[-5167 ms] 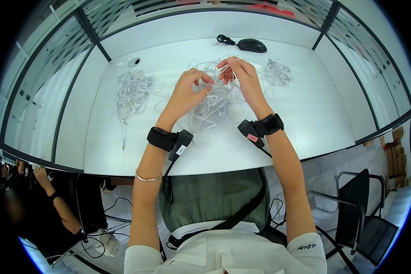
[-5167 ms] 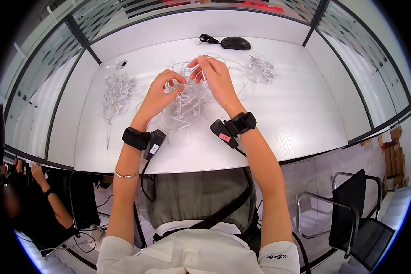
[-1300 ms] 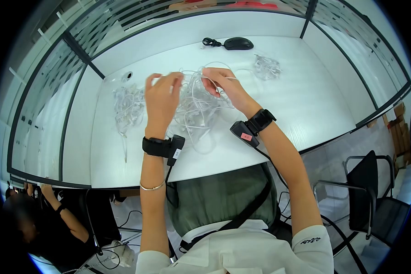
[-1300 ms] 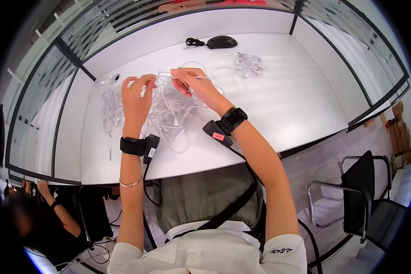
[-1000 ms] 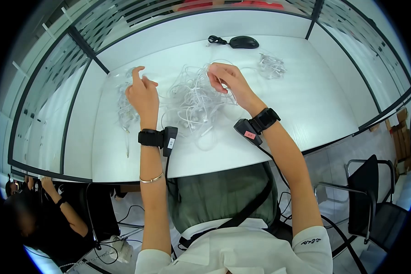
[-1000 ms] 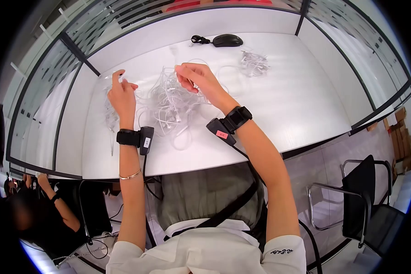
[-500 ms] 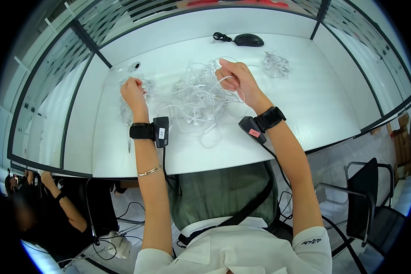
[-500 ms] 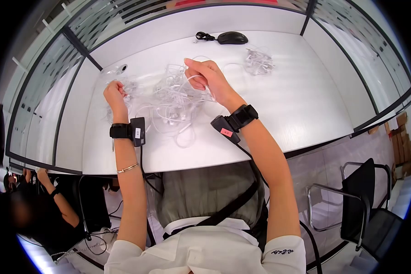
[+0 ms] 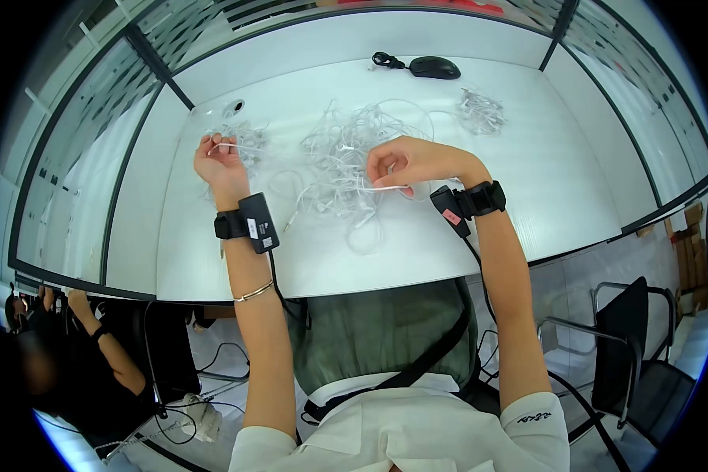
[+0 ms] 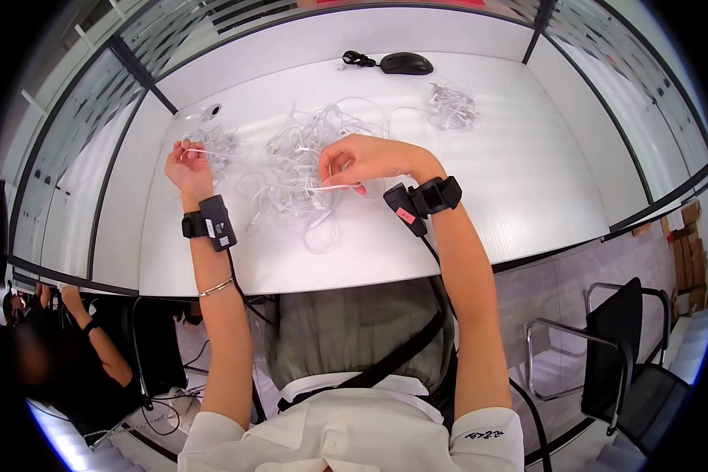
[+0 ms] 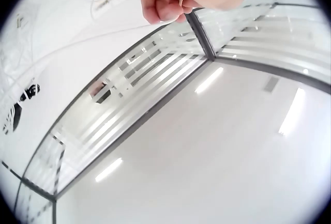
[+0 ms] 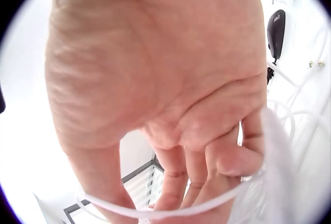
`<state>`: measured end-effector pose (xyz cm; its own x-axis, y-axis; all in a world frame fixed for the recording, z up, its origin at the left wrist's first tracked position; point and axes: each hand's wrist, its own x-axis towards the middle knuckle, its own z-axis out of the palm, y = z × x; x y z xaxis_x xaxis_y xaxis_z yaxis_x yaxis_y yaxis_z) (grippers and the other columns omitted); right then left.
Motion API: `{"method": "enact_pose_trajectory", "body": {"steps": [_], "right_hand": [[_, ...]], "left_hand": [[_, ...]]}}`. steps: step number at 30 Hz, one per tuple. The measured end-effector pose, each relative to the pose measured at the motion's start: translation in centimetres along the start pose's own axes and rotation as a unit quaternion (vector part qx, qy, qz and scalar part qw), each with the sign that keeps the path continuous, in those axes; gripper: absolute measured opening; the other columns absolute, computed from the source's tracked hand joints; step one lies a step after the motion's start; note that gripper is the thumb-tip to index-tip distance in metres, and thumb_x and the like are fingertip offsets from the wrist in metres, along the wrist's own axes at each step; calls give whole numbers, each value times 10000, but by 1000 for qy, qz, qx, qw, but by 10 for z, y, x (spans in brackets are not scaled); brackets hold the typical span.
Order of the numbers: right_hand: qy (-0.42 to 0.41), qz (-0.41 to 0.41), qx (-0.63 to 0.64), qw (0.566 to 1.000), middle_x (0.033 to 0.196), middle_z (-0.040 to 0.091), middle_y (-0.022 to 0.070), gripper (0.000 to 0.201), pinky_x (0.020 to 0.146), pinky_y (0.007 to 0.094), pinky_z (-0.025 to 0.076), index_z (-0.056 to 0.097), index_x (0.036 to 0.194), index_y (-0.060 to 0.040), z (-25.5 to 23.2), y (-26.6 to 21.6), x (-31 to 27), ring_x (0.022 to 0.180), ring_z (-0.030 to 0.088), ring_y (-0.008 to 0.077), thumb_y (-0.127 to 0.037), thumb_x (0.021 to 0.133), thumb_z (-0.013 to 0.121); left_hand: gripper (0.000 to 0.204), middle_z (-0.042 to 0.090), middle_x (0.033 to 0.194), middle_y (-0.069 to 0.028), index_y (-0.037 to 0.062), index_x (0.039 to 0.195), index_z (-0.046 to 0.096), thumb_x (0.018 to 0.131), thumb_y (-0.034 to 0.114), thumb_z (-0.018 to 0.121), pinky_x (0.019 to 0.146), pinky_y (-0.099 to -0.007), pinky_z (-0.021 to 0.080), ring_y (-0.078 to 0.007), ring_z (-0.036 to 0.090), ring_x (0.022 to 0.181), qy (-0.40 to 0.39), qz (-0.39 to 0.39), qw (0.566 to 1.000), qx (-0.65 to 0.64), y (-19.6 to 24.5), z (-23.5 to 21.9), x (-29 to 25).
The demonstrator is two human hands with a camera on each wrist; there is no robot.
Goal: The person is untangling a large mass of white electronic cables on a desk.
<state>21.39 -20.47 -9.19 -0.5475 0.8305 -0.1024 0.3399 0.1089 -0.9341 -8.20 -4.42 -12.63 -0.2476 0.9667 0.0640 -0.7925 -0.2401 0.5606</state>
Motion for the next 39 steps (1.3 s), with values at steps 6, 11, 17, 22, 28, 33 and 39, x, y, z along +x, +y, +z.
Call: {"method": "enact_pose_trajectory", "body": {"steps": [6,11,17,22,28,33,39], "right_hand": [[173,-104,-45,978,867,603,-34,165,575,205,413,634,941,-101,0,-2,7,671,495,64,-210,838,704],[158,-50,-113,980,882,621,-43,267,627,251,397,684,1022,-143,8,-6,7,715,466,89,-307,814,717],[172,-50,-167,970,799,617,3,242,630,260,413,687,957,-88,12,3,16,689,497,114,-300,842,685],[237,-72,-125,961,742,649,39,239,660,262,451,683,892,-57,15,-7,15,680,566,130,-290,841,671],[261,-79,-60,960,728,613,20,246,659,244,426,658,937,-20,16,-8,14,685,520,98,-258,880,646],[276,-94,-72,954,769,584,11,242,659,246,419,637,925,-17,14,-10,14,680,483,98,-257,913,602],[276,-121,-29,953,848,577,1,253,709,247,408,621,967,-35,12,-5,15,750,476,101,-280,941,563]], "left_hand": [[115,578,838,-83,25,977,536,894,88,490,899,-366,466,-188,545,727,-160,-3,987,-22,3,23,-15],[166,590,996,-133,3,1027,540,929,109,459,992,-393,445,-246,602,924,-268,5,963,-24,4,41,-33],[284,580,1128,-172,-50,1157,507,921,102,461,1019,-389,427,-297,597,1027,-262,21,964,43,-4,50,-41],[387,574,1207,-202,-78,1246,477,921,133,470,1009,-353,422,-308,600,1100,-269,-3,930,249,-11,62,-59],[522,692,975,-174,-64,1248,511,925,346,485,806,-273,466,-200,672,792,-260,-64,854,446,-15,59,-61],[503,695,806,-93,19,876,724,932,430,440,718,-272,411,-131,573,640,-343,-142,737,565,-12,71,-69],[309,643,1003,-21,59,1081,649,861,240,529,818,-280,405,-130,557,907,-503,-104,716,472,-18,76,-90]]}}
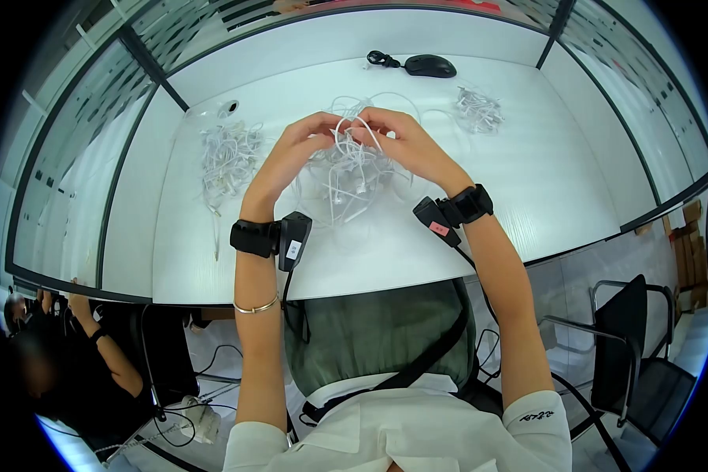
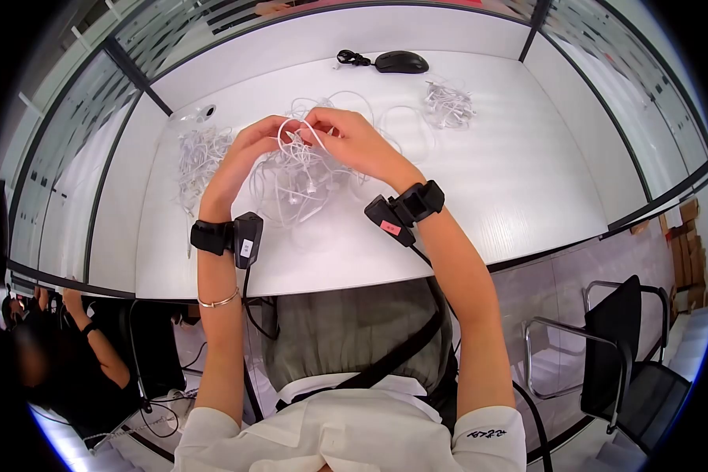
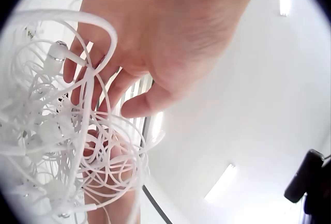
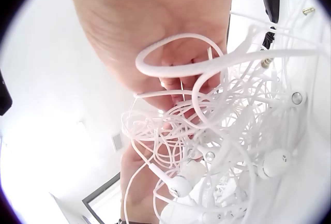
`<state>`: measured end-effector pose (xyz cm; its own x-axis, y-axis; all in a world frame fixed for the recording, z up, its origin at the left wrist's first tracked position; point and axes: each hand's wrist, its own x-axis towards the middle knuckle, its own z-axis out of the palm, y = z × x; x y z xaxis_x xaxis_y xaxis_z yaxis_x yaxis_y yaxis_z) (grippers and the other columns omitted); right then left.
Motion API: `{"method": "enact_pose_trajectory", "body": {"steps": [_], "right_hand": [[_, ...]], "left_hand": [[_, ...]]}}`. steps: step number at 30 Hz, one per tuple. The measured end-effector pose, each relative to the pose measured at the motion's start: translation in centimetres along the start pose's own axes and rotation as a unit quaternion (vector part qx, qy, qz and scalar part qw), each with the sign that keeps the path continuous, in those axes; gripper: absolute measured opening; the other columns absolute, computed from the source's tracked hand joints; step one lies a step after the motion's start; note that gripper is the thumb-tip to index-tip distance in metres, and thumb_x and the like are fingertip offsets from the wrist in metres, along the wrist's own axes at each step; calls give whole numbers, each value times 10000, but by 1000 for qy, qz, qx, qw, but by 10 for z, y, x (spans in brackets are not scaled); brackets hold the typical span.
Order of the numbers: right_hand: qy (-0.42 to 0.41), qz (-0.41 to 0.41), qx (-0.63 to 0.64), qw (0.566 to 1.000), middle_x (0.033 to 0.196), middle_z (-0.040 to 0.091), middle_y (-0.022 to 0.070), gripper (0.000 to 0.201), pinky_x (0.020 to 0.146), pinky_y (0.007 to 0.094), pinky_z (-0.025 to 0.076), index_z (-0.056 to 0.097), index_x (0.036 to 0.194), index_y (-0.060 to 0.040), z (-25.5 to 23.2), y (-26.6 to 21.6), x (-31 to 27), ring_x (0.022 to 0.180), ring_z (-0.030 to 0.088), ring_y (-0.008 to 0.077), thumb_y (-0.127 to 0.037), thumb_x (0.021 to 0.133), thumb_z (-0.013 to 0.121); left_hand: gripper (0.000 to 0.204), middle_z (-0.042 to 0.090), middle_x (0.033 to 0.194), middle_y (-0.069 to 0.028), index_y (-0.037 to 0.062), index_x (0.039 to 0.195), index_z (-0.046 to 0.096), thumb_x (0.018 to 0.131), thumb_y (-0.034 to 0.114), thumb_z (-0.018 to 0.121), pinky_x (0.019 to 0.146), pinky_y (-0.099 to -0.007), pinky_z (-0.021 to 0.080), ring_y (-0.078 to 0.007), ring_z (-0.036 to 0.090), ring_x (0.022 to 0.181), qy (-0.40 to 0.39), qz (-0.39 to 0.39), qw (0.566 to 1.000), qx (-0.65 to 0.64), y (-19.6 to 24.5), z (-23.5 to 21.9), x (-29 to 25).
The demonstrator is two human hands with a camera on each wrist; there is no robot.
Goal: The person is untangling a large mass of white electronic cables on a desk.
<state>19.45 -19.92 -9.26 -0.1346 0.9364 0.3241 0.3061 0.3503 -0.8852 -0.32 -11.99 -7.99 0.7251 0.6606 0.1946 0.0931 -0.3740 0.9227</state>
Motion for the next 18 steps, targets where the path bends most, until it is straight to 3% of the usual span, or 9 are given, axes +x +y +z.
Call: {"method": "enact_pose_trajectory", "body": {"steps": [3,4,7,18], "right_hand": [[-1,-21,14,1000,849,573,-3,254,719,245,404,620,959,-40,-3,6,2,766,475,95,-287,943,562],[8,-10,22,1000,843,570,-13,254,720,242,402,618,949,-41,-2,4,1,765,474,90,-288,944,564],[1,-5,28,1000,827,564,-19,252,723,243,406,619,957,-41,-3,0,0,766,476,90,-288,943,569],[22,-54,-15,998,871,623,11,243,827,278,412,666,928,-36,-8,-2,2,864,526,118,-269,913,601]], "left_hand": [[375,629,1063,-10,76,1145,611,772,112,592,856,-304,404,-134,553,957,-10,8,1000,-17,-5,1,1],[395,618,1103,-17,62,1168,558,779,107,616,881,-271,397,-112,560,1001,-19,28,998,44,-7,-1,3],[399,623,1089,-7,76,1148,569,762,126,654,872,-270,396,-110,565,988,-27,40,996,70,-2,4,2],[186,657,862,2,84,942,656,785,174,698,766,-302,402,-119,574,834,56,118,986,103,-10,11,8]]}}
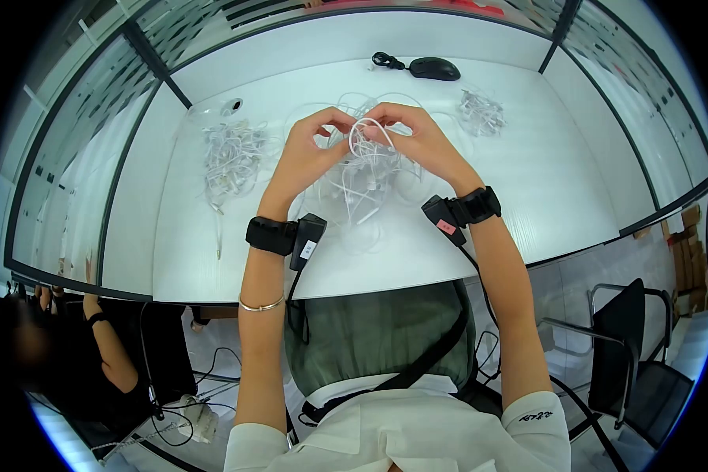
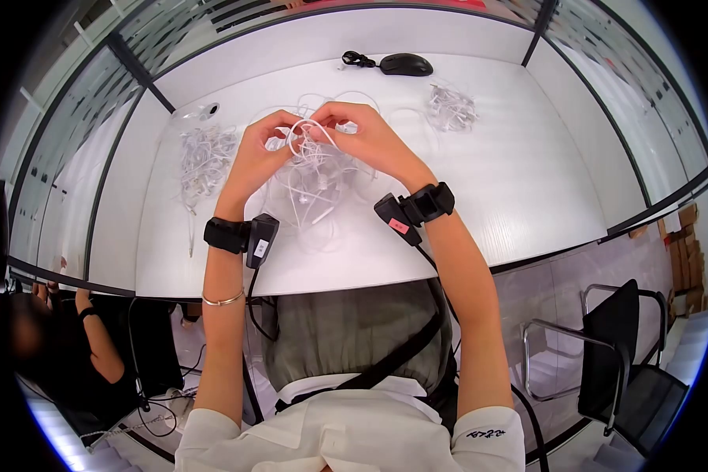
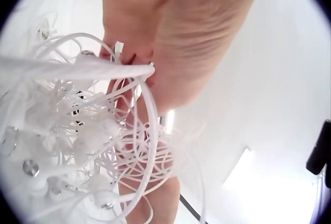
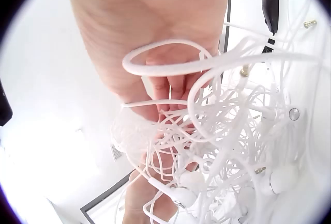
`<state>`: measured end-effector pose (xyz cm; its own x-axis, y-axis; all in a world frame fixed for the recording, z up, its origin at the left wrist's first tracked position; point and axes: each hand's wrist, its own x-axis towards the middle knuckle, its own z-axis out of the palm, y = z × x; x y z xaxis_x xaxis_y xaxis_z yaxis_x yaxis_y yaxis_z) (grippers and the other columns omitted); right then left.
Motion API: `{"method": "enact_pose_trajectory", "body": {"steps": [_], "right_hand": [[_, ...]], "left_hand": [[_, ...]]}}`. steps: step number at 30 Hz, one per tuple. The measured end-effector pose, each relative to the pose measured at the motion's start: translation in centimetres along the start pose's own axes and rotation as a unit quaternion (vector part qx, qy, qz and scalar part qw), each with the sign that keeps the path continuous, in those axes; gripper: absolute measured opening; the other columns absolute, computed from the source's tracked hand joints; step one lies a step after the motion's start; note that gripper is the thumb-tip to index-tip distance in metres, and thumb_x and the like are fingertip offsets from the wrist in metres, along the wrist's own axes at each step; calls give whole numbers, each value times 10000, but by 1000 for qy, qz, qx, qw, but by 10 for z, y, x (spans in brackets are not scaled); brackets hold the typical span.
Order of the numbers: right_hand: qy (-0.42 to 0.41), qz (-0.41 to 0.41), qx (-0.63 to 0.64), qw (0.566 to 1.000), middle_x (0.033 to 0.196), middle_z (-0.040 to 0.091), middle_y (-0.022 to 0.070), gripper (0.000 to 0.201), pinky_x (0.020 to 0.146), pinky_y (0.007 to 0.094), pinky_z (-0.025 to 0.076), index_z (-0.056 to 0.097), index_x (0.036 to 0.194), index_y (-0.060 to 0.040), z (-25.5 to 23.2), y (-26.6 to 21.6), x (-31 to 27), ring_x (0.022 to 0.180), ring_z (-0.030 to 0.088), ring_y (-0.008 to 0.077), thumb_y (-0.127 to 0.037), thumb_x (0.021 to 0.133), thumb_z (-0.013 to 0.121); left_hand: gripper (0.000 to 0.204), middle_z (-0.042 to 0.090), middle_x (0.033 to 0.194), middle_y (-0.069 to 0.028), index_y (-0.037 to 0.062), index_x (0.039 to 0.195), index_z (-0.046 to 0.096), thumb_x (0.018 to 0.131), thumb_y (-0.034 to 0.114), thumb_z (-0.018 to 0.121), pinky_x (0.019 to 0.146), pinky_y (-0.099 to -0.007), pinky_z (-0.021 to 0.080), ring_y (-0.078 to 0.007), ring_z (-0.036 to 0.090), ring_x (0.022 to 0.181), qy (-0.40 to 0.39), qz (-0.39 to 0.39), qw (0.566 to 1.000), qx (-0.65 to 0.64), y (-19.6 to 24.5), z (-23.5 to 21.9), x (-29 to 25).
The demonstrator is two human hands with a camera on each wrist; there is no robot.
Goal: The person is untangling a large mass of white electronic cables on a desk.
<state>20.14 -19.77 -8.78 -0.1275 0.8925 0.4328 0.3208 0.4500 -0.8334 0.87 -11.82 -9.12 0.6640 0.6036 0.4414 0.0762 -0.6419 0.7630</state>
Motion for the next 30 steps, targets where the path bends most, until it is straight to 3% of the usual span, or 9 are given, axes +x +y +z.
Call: {"method": "enact_pose_trajectory", "body": {"steps": [5,9,13,17,21,24,30], "right_hand": [[37,5,39,999,923,623,27,265,803,270,412,668,959,-4,-4,8,2,853,516,118,-247,917,571],[65,20,47,997,875,625,-1,226,770,257,429,657,930,-29,-2,4,3,803,525,102,-237,918,569],[33,42,36,998,890,607,-5,189,756,240,444,609,999,-34,-2,8,1,778,534,82,-205,948,545],[81,45,19,996,893,601,-8,189,678,219,427,605,1089,-91,1,-1,-1,731,517,65,-175,921,577],[56,10,-83,995,871,596,-27,162,624,214,395,671,1024,-97,-2,7,0,677,455,61,-132,877,612],[59,6,-82,995,860,596,-30,131,617,213,386,692,970,-87,-1,1,-1,665,437,67,-109,863,619],[46,-1,-55,997,869,603,-17,166,618,218,388,692,1018,-88,1,3,-1,670,445,73,-107,872,616]], "left_hand": [[125,669,855,2,78,903,659,796,141,681,735,-282,400,-115,572,815,45,26,998,26,9,3,0],[117,681,885,-4,71,893,649,796,128,679,720,-270,396,-110,564,808,69,53,996,-16,1,6,1],[84,687,910,-12,62,856,627,789,77,674,719,-254,392,-104,557,808,63,57,994,-67,-5,9,1],[79,689,888,-4,62,855,634,792,77,679,729,-255,396,-98,562,795,58,42,993,-89,-5,8,2],[70,681,853,5,57,855,649,801,83,686,732,-261,404,-89,561,779,48,27,995,-85,0,5,1],[95,662,832,13,49,894,672,811,90,694,709,-245,411,-74,543,767,48,3,992,-116,-3,5,1],[126,664,834,11,47,939,706,824,95,682,651,-216,403,-63,520,713,25,-42,991,-126,-2,3,0]]}}
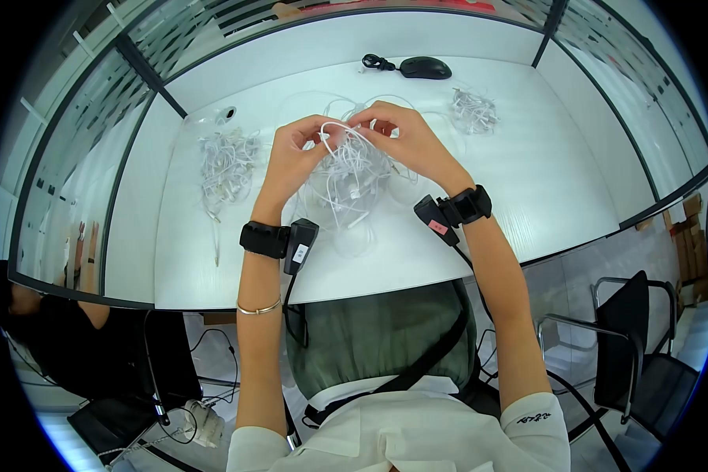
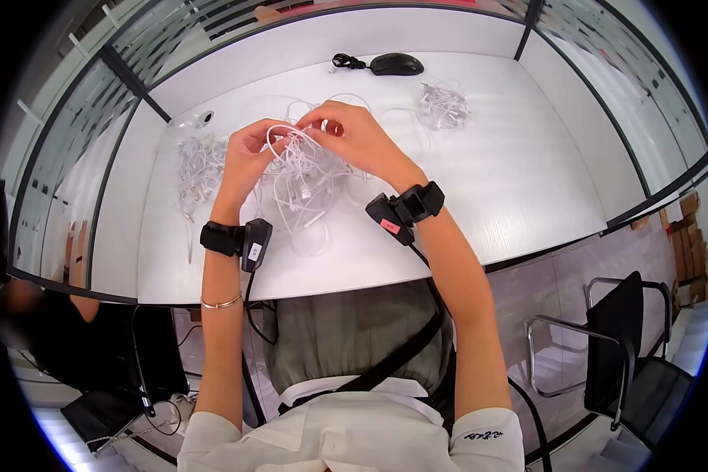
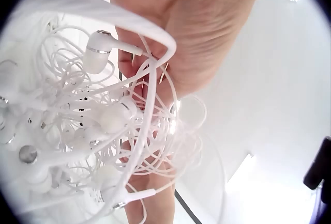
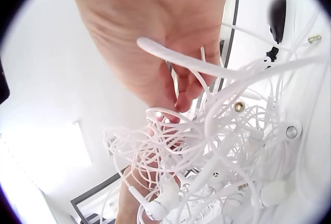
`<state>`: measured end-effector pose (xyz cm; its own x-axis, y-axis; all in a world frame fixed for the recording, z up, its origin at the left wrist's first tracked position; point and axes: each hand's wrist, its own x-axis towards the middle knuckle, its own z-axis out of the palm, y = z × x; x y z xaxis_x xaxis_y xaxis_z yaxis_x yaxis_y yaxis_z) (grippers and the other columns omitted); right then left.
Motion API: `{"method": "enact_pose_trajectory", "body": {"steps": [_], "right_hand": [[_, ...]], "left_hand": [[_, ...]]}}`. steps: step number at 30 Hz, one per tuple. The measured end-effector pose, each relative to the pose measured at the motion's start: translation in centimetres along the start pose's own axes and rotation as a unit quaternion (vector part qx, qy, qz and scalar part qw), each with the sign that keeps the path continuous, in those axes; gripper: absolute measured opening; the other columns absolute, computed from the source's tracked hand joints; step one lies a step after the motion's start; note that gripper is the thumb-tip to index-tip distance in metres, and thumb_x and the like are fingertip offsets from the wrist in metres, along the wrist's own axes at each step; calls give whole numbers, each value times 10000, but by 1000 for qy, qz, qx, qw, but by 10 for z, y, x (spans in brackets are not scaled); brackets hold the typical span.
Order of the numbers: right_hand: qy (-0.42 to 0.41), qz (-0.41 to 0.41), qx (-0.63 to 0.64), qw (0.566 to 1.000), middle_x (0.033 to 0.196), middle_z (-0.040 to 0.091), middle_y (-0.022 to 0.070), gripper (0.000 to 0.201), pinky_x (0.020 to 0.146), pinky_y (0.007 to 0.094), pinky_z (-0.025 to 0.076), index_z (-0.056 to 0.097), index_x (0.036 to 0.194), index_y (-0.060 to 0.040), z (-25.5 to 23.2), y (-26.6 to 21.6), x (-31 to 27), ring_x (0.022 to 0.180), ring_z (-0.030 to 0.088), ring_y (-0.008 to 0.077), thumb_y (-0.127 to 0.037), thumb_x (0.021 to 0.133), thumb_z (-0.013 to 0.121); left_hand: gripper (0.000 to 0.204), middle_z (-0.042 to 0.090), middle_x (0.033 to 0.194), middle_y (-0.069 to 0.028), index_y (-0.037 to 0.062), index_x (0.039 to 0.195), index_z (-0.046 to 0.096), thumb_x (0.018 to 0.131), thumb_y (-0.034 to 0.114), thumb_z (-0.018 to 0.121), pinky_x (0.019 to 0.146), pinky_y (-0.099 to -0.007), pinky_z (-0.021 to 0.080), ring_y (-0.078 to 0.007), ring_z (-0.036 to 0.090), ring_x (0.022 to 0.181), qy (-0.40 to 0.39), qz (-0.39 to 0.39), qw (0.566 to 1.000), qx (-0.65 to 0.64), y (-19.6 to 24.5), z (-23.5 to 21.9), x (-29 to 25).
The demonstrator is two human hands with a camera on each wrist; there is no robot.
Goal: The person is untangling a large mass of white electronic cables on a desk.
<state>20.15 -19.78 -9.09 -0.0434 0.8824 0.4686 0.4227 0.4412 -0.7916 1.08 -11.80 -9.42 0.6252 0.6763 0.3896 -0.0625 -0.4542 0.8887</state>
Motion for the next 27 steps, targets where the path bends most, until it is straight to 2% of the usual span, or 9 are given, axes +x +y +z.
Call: {"method": "enact_pose_trajectory", "body": {"steps": [5,9,12,15,18,21,22,26,27], "right_hand": [[-37,6,72,997,866,580,12,277,702,235,419,673,1118,-60,0,7,1,738,477,100,-93,903,502],[-65,5,151,986,858,556,9,361,733,240,419,653,1188,-67,2,12,3,765,482,107,-85,893,445],[-74,37,144,986,884,589,13,380,750,241,423,633,1228,-77,3,14,3,809,516,106,-91,892,457],[-44,19,151,987,931,633,31,359,769,249,429,633,1218,-79,4,17,5,863,549,104,-105,900,468],[35,20,50,998,973,661,26,293,795,264,430,655,1152,-85,2,5,2,903,570,109,-129,904,505],[59,-51,-28,997,975,663,2,201,787,280,424,669,1042,-82,0,-14,2,889,568,112,-146,895,548],[40,-66,-28,997,937,655,-4,131,780,285,411,677,954,-83,0,-22,1,870,556,123,-134,868,592],[-23,-159,-135,978,824,602,7,66,805,307,384,697,865,-98,7,-25,-2,821,520,180,-111,822,648],[-25,-152,-155,976,824,601,4,69,806,310,382,699,867,-100,8,-22,-2,822,520,183,-112,820,651]], "left_hand": [[153,682,847,6,57,968,717,827,87,667,611,-211,385,-63,521,681,-50,17,999,-4,-1,-2,1],[149,696,839,5,69,953,725,820,119,678,615,-220,362,-67,525,691,-76,34,995,55,-10,-7,2],[156,693,828,4,73,947,728,819,150,685,630,-229,363,-67,524,701,-75,12,996,54,-10,-7,1],[167,686,812,-1,55,942,723,816,159,687,637,-233,377,-65,530,704,-53,-11,998,42,-4,-5,1],[177,678,794,-23,14,932,710,815,142,677,641,-233,416,-71,553,704,0,-25,997,68,-13,-7,1],[190,675,788,-48,-21,924,697,810,129,669,635,-231,453,-84,583,701,64,-50,994,74,-9,-5,2],[193,677,780,-65,-40,915,691,809,119,663,627,-230,473,-93,601,688,81,-45,993,71,-10,-4,2],[177,679,762,-71,-52,891,693,798,95,658,635,-227,484,-92,611,673,133,-33,989,51,-25,-7,4],[176,678,760,-71,-53,889,694,796,91,653,635,-227,483,-93,612,674,143,-37,988,47,-26,-9,5]]}}
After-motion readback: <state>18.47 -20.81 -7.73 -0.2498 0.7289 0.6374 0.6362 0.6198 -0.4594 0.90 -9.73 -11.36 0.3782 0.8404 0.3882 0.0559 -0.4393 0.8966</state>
